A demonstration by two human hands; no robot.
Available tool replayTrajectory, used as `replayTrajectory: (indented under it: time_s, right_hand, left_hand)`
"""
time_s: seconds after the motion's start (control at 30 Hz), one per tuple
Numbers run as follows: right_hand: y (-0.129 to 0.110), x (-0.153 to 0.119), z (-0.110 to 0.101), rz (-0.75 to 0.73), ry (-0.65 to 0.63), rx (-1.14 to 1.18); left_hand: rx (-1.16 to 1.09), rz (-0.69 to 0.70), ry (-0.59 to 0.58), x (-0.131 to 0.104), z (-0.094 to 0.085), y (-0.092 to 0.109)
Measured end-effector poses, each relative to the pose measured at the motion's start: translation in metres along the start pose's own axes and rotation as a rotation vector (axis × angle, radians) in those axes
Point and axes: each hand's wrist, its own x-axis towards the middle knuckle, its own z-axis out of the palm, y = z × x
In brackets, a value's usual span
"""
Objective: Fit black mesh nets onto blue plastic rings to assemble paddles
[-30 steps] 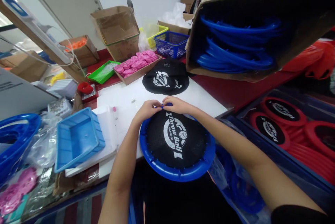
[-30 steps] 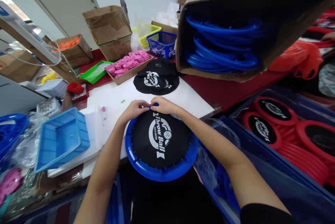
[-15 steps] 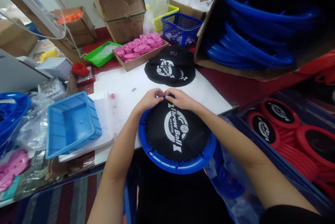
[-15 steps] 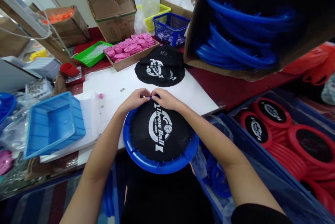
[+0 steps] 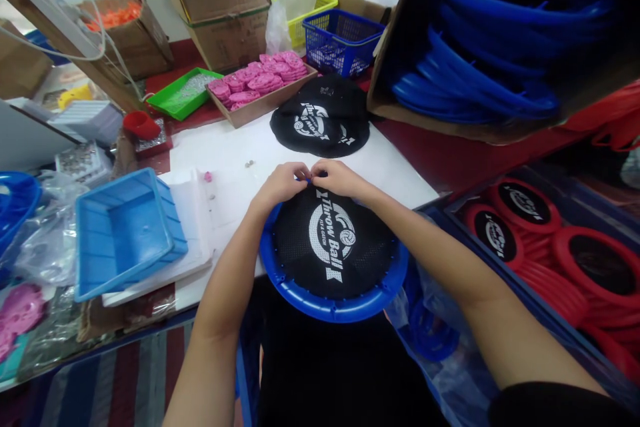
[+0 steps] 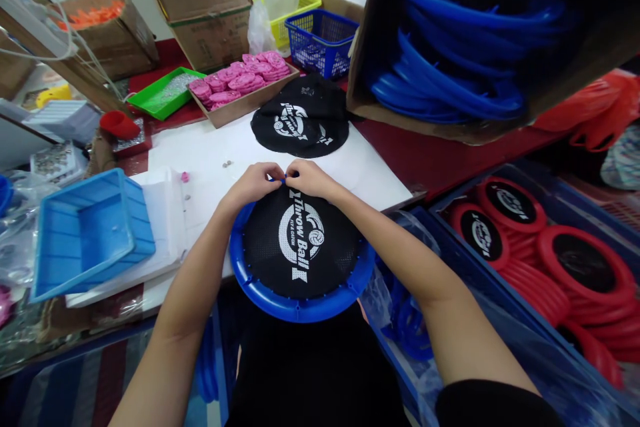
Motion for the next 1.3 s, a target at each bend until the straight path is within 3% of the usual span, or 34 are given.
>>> replayTrajectory:
  time_s: [0.23,0.43,0.6,0.7,0.8,0.87,0.97,1.03,1.13,1.3]
  right_hand:
    - [-0.003,0.000,-0.014,0.002,-0.058,0.033]
    - [-0.008,-0.058,-0.039,-0.130,0.120,-0.179]
    - [-0.002,-0.107,-0.039,-0.175,-0.012,-0.301]
    - [0.003,-0.107,-0.036,-0.212,-0.086,-0.247]
    - [0.005,-0.089,-0.038,-0.227,-0.139,-0.176]
    - [0.005,-0.076,-0.041,-0.232,-0.202,-0.150]
    - [0.004,-0.062,-0.042,-0.247,-0.292,-0.144]
    - [0.003,-0.060,-0.038,-0.275,-0.314,-0.160]
    - [0.002,-0.068,-0.033,-0.322,-0.260,-0.193]
    - [0.005,-0.091,-0.042,-0.314,-0.020,-0.235]
  left_hand:
    - [0.069,0.043,-0.070,-0.003,-0.009,0.001]
    - [0.101,0.020,-0.166,-0.010,-0.016,0.009]
    - [0.291,-0.197,-0.246,-0.022,-0.027,0.027]
    - [0.252,-0.331,-0.399,-0.029,-0.039,0.035]
    - [0.256,-0.403,-0.529,-0.033,-0.049,0.038]
    - [0.368,-0.314,-0.479,-0.034,-0.050,0.039]
    - [0.519,0.005,-0.282,-0.033,-0.039,0.044]
    - [0.531,0.142,-0.273,-0.032,-0.028,0.047]
    - [0.538,0.181,-0.345,-0.031,-0.014,0.049]
    - [0.492,0.172,-0.319,-0.029,-0.012,0.044]
